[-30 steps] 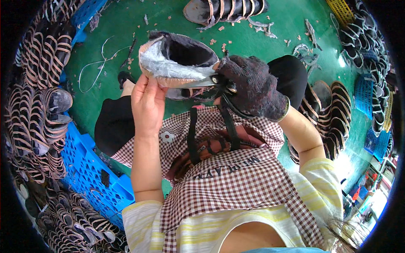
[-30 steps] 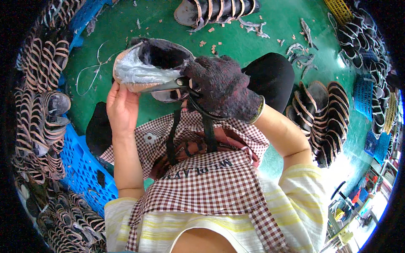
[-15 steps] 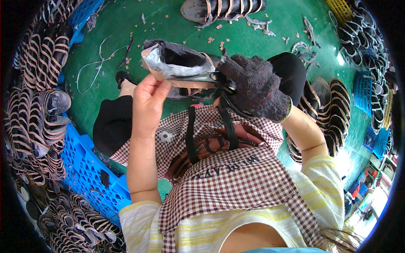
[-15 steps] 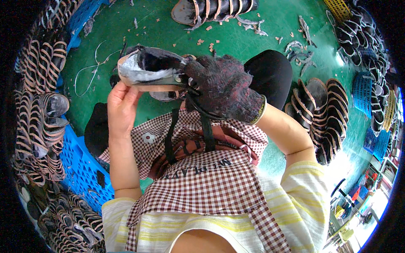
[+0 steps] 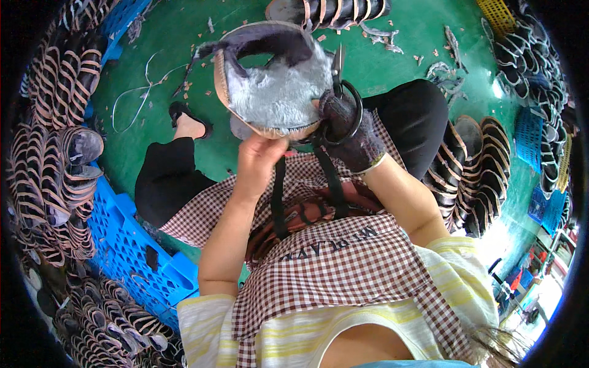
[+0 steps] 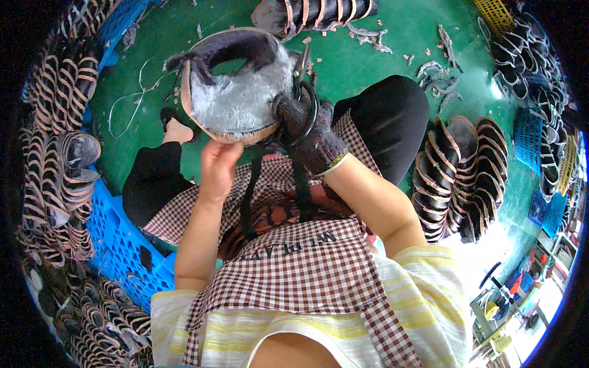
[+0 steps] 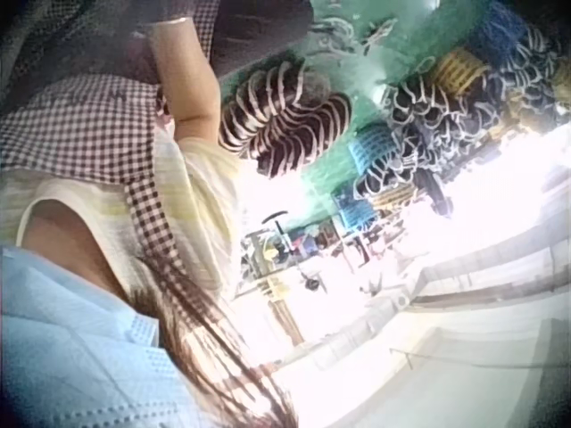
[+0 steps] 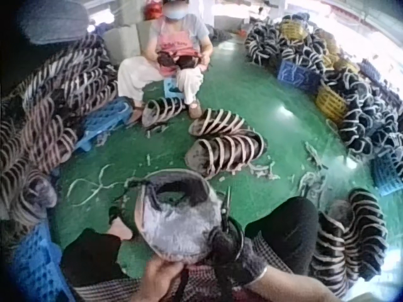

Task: Using scissors to trim excess material from the edges of shoe uppers.

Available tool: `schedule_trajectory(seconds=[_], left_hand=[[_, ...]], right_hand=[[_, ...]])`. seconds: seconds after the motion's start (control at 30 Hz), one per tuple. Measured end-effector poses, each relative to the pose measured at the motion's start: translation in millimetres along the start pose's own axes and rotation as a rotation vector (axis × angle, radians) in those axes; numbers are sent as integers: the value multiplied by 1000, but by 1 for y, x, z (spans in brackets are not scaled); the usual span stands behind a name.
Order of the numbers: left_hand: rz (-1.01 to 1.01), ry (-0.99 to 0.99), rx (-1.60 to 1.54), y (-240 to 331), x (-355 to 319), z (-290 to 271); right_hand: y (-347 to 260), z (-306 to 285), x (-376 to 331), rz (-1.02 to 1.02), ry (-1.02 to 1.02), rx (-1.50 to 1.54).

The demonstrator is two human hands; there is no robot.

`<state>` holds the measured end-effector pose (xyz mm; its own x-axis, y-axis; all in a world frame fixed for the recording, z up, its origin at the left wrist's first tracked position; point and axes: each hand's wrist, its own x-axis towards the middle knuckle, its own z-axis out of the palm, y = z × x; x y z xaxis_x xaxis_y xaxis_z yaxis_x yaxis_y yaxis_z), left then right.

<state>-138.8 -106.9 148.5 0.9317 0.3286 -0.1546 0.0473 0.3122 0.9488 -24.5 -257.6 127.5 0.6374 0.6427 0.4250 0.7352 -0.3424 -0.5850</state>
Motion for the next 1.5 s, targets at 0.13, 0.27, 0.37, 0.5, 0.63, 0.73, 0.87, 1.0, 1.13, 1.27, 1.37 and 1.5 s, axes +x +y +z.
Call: schedule_trajectory(seconds=[0.13,0.27,0.37,0.5,0.63,0.73,0.87,1.0,1.13,1.27,1.37,1.5], left_hand=[[-201,61,-383,12,17,-34],[-195,112,-55,13,39,-35],[-195,133,-415,11,40,-24],[-73,299,275,1,46,-65],[-114,175,-181,25,89,-47],[-361,-42,-690,15,141,-53],[-225,417,-558,7,147,-38],[-293,434,196,-54,127,-93],[-602,352,1153,-131,100,-127],[-663,251,182,-201,82,-160],[-781,259,329,-188,89,-135],[-197,559,897,-190,108,-162]], right_hand=[[4,-4,16,294,-48,290],[-6,-27,33,221,32,715],[11,-26,30,165,14,504],[3,-22,30,274,87,619],[-12,-34,31,457,-28,644],[0,-14,34,324,-132,293],[25,-16,37,-153,-345,51],[79,-35,67,99,-451,-122],[120,-42,90,136,-409,-69],[154,-39,127,67,-375,-77],[224,-38,141,287,-343,-324],[319,-40,180,335,-97,-347]])
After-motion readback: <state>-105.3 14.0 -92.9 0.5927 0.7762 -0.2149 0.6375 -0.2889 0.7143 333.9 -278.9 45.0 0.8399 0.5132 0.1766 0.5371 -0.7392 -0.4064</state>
